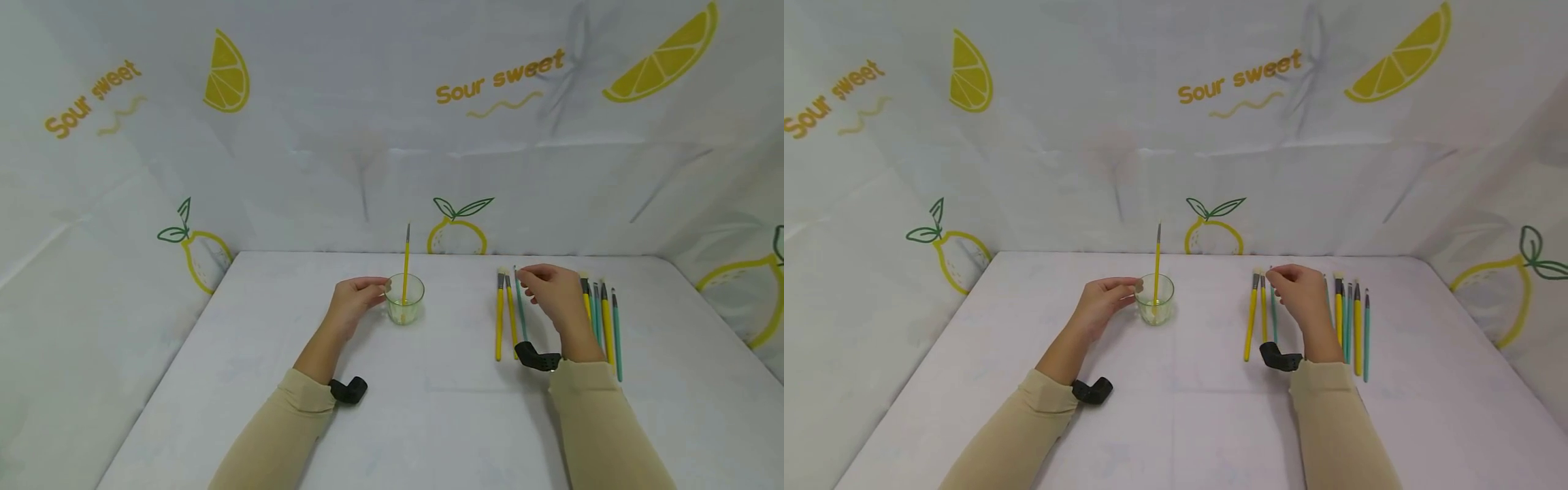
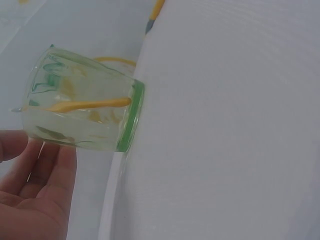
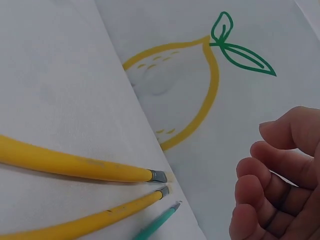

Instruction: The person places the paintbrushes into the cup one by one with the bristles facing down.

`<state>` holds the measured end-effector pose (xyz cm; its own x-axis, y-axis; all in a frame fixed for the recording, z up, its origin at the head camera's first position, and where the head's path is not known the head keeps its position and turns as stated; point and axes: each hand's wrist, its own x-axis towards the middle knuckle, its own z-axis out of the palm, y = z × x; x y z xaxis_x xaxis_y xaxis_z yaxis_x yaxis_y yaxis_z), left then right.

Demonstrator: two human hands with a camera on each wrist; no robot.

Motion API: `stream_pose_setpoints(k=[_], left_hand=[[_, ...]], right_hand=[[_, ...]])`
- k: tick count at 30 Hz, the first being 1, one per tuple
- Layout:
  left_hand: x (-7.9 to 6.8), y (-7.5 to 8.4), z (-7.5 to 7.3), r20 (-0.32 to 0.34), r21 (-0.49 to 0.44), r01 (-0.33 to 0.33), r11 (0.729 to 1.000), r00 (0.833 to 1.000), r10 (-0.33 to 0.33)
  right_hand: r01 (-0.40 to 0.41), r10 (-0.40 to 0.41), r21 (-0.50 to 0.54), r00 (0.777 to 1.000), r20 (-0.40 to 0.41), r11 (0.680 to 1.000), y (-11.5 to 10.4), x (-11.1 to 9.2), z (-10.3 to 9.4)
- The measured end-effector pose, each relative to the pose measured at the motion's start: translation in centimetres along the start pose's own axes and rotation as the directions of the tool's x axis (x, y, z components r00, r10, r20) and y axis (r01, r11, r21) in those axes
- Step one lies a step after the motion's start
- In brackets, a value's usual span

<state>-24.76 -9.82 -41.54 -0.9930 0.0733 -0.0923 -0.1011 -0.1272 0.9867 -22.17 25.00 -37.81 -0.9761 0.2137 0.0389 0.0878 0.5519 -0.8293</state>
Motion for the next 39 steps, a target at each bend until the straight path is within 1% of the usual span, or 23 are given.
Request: stream_pose_setpoints(k=[5,10,13,18,24,27,30,35,39], left_hand=[[0.0,0.1,0.0,0.004,0.009,0.0,1.0,1.0,0.0],[-0.1,0.1,0.0,-0.002,0.004,-0.004,1.0,1.0,0.004],[-0.2,0.0,0.0,-0.001,-0.005,-0.004,1.0,1.0,0.004],[-0.2,-0.1,0.1,-0.001,0.002,0.001,1.0,1.0,-0.001],[-0.1,-0.1,0.0,-0.005,-0.002,-0.004,1.0,1.0,0.004],[-0.2,-0.2,0.0,-0.008,-0.003,0.006,1.0,1.0,-0.006],[-0.2,-0.2,-0.1,-0.009,0.0,0.009,1.0,1.0,-0.009],[-0.2,0.0,0.0,-0.002,0.002,0.005,1.0,1.0,-0.005],[-0.2,0.1,0.0,-0.002,0.006,0.008,1.0,1.0,-0.008]], right_hand=[[-0.012,0.013,-0.037,1.0,0.012,0.999,0.6,0.4,-0.2],[-0.064,0.067,-0.082,0.997,0.037,0.995,0.7,0.5,-0.2],[-0.09,0.1,-0.126,0.992,0.073,0.988,0.7,0.4,-0.1],[-0.092,0.127,-0.208,0.979,0.159,0.974,1.1,0.4,-0.1],[-0.098,0.159,-0.282,0.966,0.204,0.955,1.5,0.7,0.1],[-0.091,0.17,-0.324,0.96,0.223,0.942,1.8,0.7,0.3],[-0.093,0.184,-0.358,0.955,0.23,0.929,2.2,0.7,0.6],[-0.106,0.204,-0.376,0.951,0.231,0.921,2.4,0.7,0.9],[-0.091,0.191,-0.39,0.955,0.226,0.916,2.4,0.7,1.0]])
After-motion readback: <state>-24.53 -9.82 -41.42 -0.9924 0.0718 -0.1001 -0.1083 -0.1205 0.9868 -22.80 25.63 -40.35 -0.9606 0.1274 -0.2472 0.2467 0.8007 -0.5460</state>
